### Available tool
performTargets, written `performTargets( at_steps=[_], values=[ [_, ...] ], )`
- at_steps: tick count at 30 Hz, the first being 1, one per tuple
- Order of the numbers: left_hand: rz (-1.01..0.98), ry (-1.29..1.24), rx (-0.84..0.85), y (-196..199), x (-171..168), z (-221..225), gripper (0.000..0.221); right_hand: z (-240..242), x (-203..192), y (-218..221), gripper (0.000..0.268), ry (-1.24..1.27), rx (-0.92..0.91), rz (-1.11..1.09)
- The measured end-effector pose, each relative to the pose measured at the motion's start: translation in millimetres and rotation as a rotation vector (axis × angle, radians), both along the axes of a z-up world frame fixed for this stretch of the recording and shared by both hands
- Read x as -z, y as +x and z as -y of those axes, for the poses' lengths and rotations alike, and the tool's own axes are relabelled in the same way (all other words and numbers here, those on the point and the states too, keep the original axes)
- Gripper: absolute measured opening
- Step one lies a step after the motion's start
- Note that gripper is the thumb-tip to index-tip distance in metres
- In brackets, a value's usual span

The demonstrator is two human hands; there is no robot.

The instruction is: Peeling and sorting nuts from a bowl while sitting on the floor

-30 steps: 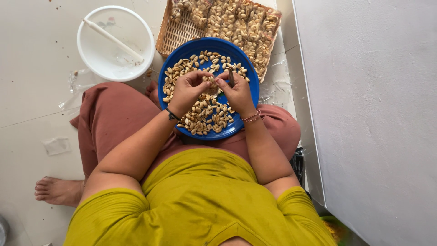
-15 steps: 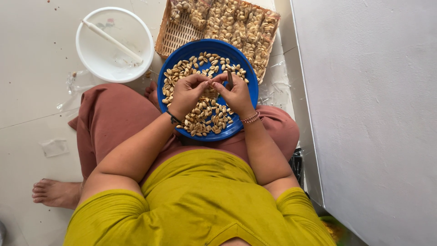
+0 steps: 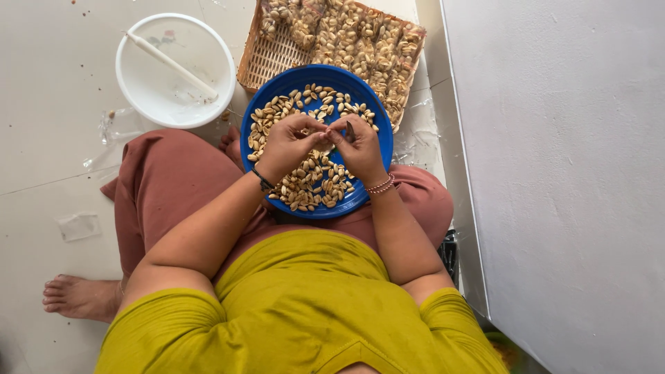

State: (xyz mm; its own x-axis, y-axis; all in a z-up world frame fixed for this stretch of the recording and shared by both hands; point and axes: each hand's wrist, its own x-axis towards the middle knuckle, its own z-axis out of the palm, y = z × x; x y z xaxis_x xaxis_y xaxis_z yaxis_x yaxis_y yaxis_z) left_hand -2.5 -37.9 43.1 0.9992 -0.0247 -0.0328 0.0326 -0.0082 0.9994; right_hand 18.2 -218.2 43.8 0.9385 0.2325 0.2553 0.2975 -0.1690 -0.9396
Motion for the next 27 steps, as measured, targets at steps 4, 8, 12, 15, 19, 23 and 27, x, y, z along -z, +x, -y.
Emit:
performTargets(
  at_steps=[4,8,12,15,19,23,27],
  values=[
    [0.092,0.222,0.011,7.2,-13.6,-16.3,0.014,-1.5,-0.5,-2.7,0.003,0.014,0.019,0.013],
    [0.223,0.221,-0.114,29.1,-35.8,-39.2,0.008,5.6,-19.8,-2.7,0.012,0.134,0.111,-0.055],
    [0.293,0.368,-0.143,84.6,-36.1,-74.9,0.004,24.9,-11.9,5.6,0.019,0.056,0.162,-0.166],
    [0.087,0.204,-0.119,142.5,9.8,-87.4,0.010,24.5,-13.0,7.2,0.023,-0.029,0.133,-0.146],
    [-0.150,0.254,-0.068,179.9,59.8,-81.2,0.003,21.1,-12.2,11.1,0.023,0.040,0.089,-0.233],
    [-0.300,0.410,-0.011,203.5,102.3,-73.5,0.004,23.3,-5.9,15.0,0.025,0.005,0.079,-0.296],
    [-0.334,0.456,0.058,214.8,111.3,-63.6,0.006,25.2,-1.5,17.3,0.024,-0.015,0.045,-0.328]
  ],
)
